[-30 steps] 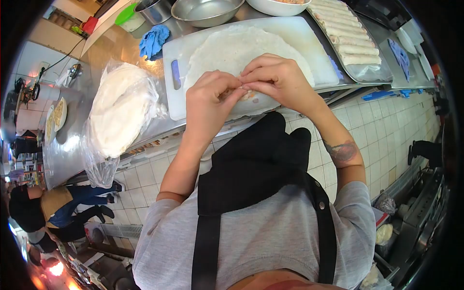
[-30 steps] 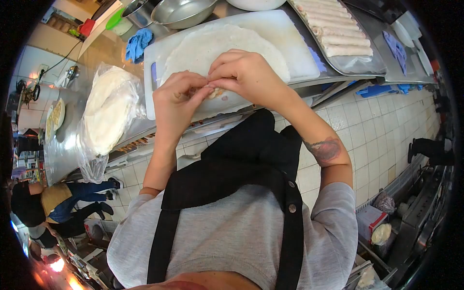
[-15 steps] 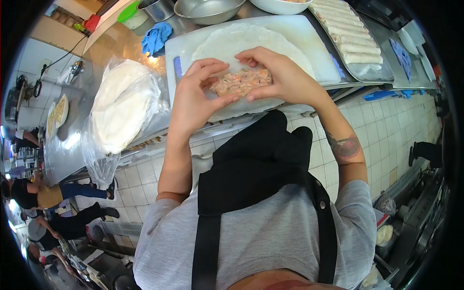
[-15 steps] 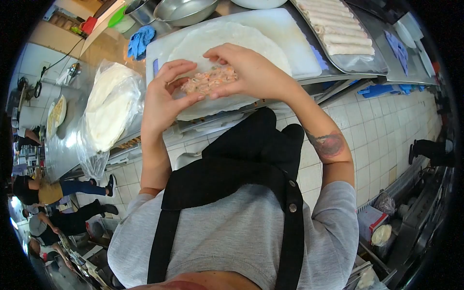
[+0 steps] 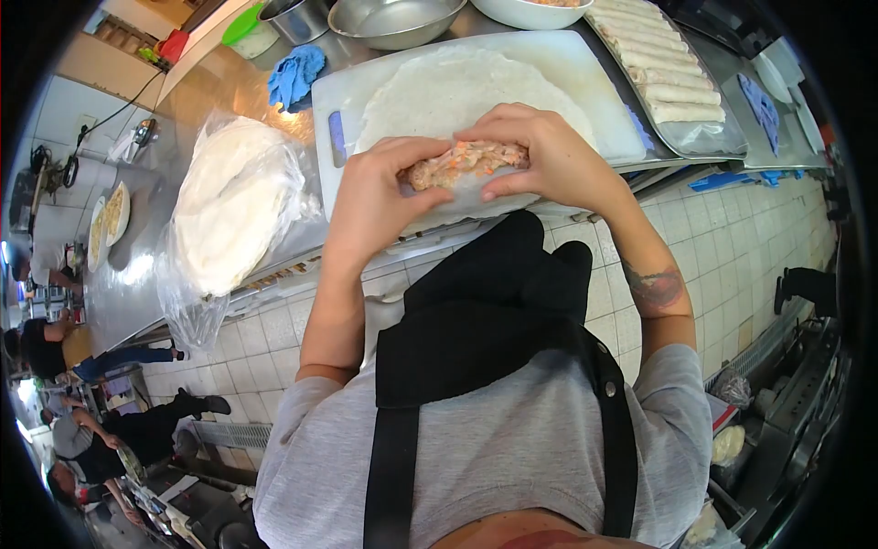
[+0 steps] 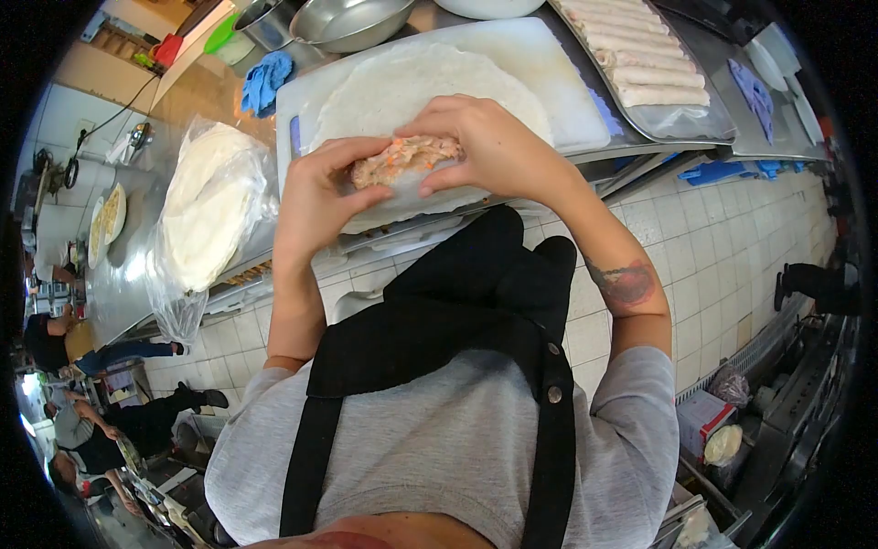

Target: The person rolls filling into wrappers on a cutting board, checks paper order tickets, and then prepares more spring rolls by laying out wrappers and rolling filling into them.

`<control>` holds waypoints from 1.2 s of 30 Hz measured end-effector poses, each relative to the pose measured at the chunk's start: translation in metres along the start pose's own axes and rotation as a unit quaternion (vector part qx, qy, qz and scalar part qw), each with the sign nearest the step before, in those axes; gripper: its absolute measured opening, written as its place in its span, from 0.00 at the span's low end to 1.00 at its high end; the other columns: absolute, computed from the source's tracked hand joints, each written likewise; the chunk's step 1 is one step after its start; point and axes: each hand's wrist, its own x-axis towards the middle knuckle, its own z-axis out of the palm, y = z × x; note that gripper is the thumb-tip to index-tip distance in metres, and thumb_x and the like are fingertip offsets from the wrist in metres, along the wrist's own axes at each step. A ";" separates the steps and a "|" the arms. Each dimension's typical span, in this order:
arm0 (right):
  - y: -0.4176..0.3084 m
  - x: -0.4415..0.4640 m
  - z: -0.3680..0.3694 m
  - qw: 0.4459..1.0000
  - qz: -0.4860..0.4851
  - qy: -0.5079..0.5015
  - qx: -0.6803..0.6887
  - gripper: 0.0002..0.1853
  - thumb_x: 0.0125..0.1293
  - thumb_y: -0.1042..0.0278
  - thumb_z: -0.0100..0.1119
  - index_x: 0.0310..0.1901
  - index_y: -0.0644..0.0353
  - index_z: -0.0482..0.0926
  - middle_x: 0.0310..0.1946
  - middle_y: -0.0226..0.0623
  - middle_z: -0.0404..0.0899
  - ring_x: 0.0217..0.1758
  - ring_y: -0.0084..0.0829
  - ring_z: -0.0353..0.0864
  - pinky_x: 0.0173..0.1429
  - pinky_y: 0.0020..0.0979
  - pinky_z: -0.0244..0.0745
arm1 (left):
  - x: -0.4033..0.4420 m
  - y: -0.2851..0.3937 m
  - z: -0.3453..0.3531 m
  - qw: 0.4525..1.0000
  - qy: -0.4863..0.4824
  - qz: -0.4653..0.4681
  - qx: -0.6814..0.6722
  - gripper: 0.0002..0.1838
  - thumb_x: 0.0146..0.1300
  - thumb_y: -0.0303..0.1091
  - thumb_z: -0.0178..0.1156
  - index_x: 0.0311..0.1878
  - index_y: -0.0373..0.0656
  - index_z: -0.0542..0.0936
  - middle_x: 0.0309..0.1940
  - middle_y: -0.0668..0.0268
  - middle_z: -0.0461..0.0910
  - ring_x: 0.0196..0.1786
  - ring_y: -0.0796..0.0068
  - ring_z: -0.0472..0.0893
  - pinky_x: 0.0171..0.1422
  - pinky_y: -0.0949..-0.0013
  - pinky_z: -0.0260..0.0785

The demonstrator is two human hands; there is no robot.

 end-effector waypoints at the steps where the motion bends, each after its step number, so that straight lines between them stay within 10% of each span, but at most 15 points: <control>1: 0.002 -0.002 -0.003 1.000 0.015 -0.006 -0.001 0.18 0.48 0.75 0.74 0.45 0.60 0.87 0.38 0.35 0.82 0.39 0.34 0.81 0.42 0.30 0.76 | -0.001 -0.003 -0.003 1.000 -0.006 -0.011 -0.002 0.18 0.46 0.20 0.74 0.44 0.39 0.87 0.39 0.61 0.87 0.42 0.73 0.82 0.46 0.72 0.73; 5: 0.007 -0.006 -0.009 0.999 0.041 -0.026 -0.019 0.20 0.48 0.74 0.74 0.47 0.59 0.87 0.37 0.34 0.81 0.38 0.33 0.80 0.42 0.29 0.75 | -0.002 -0.015 -0.001 0.999 0.002 -0.030 -0.015 0.16 0.47 0.22 0.73 0.43 0.43 0.88 0.39 0.62 0.87 0.34 0.71 0.81 0.39 0.71 0.74; 8: 0.003 -0.006 -0.011 0.997 0.071 -0.035 -0.007 0.18 0.49 0.71 0.74 0.45 0.59 0.87 0.37 0.36 0.81 0.40 0.37 0.81 0.46 0.33 0.76 | -0.004 -0.014 -0.001 0.996 0.003 -0.080 -0.027 0.17 0.48 0.17 0.71 0.45 0.38 0.88 0.44 0.61 0.87 0.47 0.74 0.83 0.46 0.73 0.74; 17: -0.009 0.002 -0.003 0.998 -0.017 0.025 -0.049 0.13 0.50 0.69 0.73 0.40 0.55 0.88 0.34 0.31 0.81 0.41 0.35 0.80 0.48 0.34 0.73 | -0.006 0.005 0.004 0.994 0.039 0.056 0.086 0.29 0.43 0.26 0.78 0.54 0.39 0.84 0.50 0.58 0.85 0.49 0.67 0.84 0.53 0.66 0.76; 36: 0.003 -0.018 -0.022 0.995 0.095 0.029 0.012 0.07 0.55 0.78 0.70 0.37 0.62 0.88 0.36 0.33 0.84 0.37 0.26 0.83 0.41 0.25 0.77 | 0.012 0.012 0.022 0.996 0.022 -0.008 0.084 0.14 0.50 0.25 0.72 0.42 0.40 0.87 0.37 0.57 0.87 0.38 0.65 0.85 0.45 0.68 0.77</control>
